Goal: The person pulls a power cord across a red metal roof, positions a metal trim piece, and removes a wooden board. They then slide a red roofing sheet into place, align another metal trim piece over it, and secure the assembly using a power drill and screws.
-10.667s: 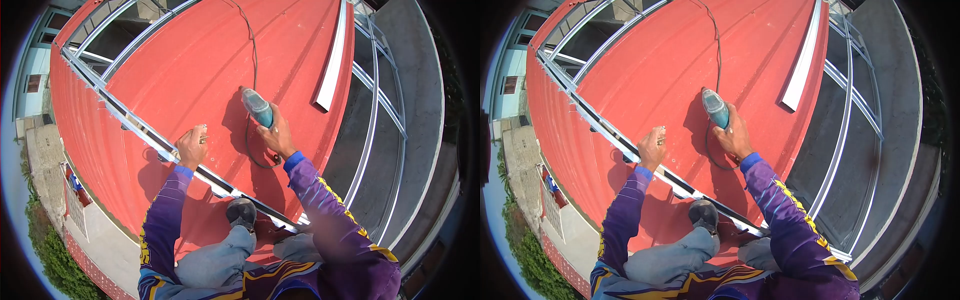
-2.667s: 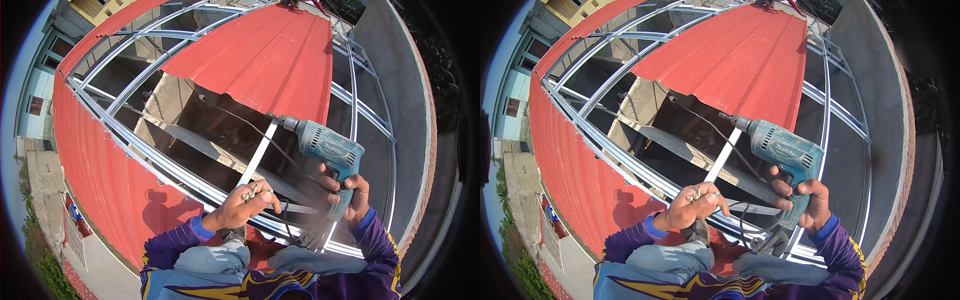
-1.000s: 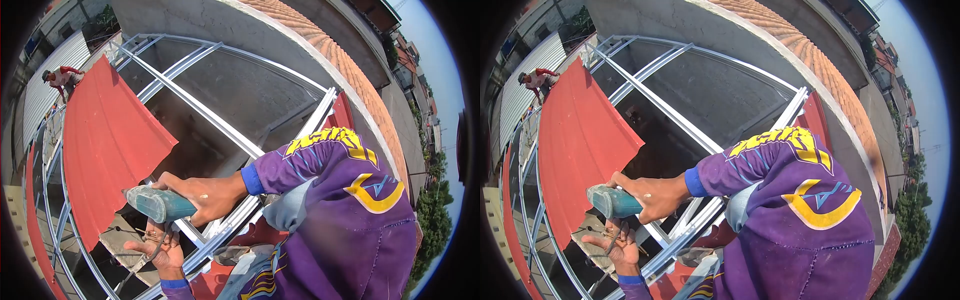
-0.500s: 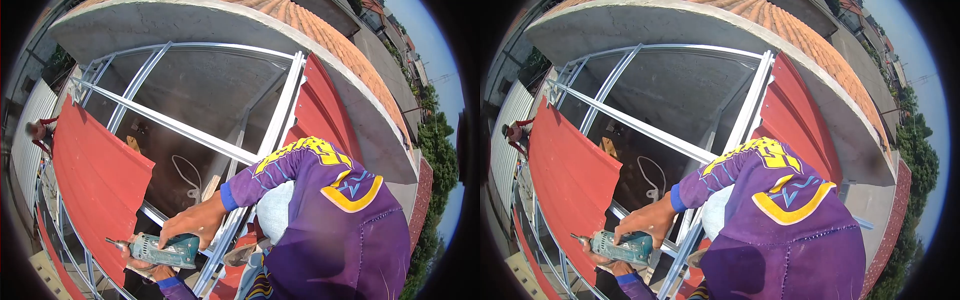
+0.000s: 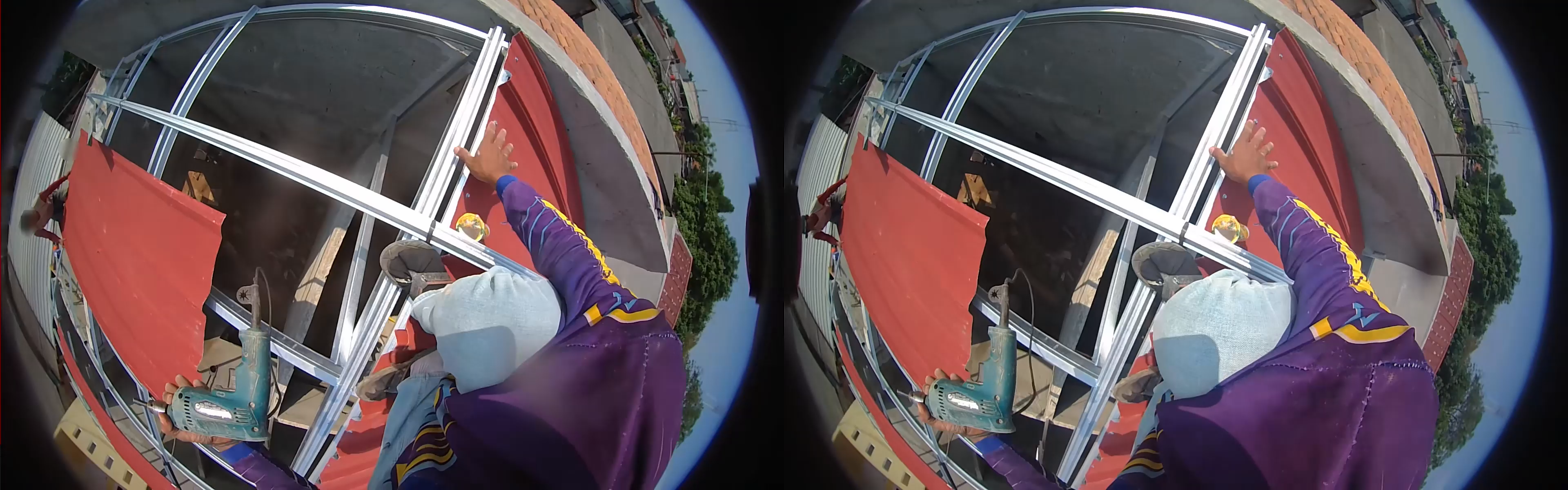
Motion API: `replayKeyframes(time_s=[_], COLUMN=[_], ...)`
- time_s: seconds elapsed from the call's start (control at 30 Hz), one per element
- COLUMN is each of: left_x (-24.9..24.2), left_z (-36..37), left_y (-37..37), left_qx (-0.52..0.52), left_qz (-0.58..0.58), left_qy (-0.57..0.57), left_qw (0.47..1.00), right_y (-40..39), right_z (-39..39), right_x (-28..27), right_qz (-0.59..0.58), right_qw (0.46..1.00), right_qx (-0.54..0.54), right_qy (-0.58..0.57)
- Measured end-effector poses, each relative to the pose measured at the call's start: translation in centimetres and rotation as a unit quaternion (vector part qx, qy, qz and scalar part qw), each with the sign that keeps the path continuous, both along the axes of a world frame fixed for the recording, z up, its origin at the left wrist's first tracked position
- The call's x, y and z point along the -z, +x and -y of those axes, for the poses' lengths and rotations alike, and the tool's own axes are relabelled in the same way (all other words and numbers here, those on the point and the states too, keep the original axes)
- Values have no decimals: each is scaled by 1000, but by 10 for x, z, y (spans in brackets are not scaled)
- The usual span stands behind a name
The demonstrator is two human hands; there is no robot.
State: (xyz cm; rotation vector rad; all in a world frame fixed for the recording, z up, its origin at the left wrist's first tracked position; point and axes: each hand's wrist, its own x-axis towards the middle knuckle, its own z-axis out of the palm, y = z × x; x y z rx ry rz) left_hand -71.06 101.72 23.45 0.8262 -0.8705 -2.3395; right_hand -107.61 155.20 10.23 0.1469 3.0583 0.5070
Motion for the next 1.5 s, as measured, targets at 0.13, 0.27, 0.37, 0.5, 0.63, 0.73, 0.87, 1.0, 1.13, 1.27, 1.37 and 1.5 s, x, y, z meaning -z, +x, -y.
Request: replayKeyframes(time_s=[0.13, 0.27, 0.37, 0.5, 0.63, 0.73, 0.87, 1.0, 1.13, 1.27, 1.37, 1.5], left_x=[-5, -22, -37, -60, -87, -99, -111, -156, -186, -205, -222, -235], left_z=[11, 11, 13, 8, -19, -20, 9, 1, 8, 15, 15, 18], left_y=[5, -9, -12, -22, -40, -43, -30, -63, -73, -81, -88, -94], left_qx=[37, 61, 92, 129, 37, 80, 6, 126, 130, 126, 93, 90], left_qz=[7, 1, -20, 2, 98, 107, 171, 146, 167, 160, 174, 195], left_qy=[13, 65, 103, 62, 46, 26, 36, 62, 61, 45, 32, 21], left_qw=[999, 996, 990, 990, 993, 991, 985, 979, 975, 978, 980, 976], right_y=[-5, -7, -6, -6, -9, -13, -17, -30, -16, 8, 28, 50], right_z=[-31, -30, -34, -32, -29, -42, -59, -53, -65, -65, -71, -94], right_x=[30, 34, 43, 39, 24, 37, 42, -4, -5, -37, -70, -133], right_qz=[64, 60, 76, 84, 138, 171, 244, 335, 314, 324, 323, 340], right_qw=[941, 941, 935, 928, 916, 922, 919, 884, 887, 874, 859, 845], right_qx=[158, 151, 172, 180, 202, 170, 141, 147, 118, 140, 151, 168], right_qy=[-293, -296, -299, -315, -318, -301, -274, -290, -318, -333, -367, -378])
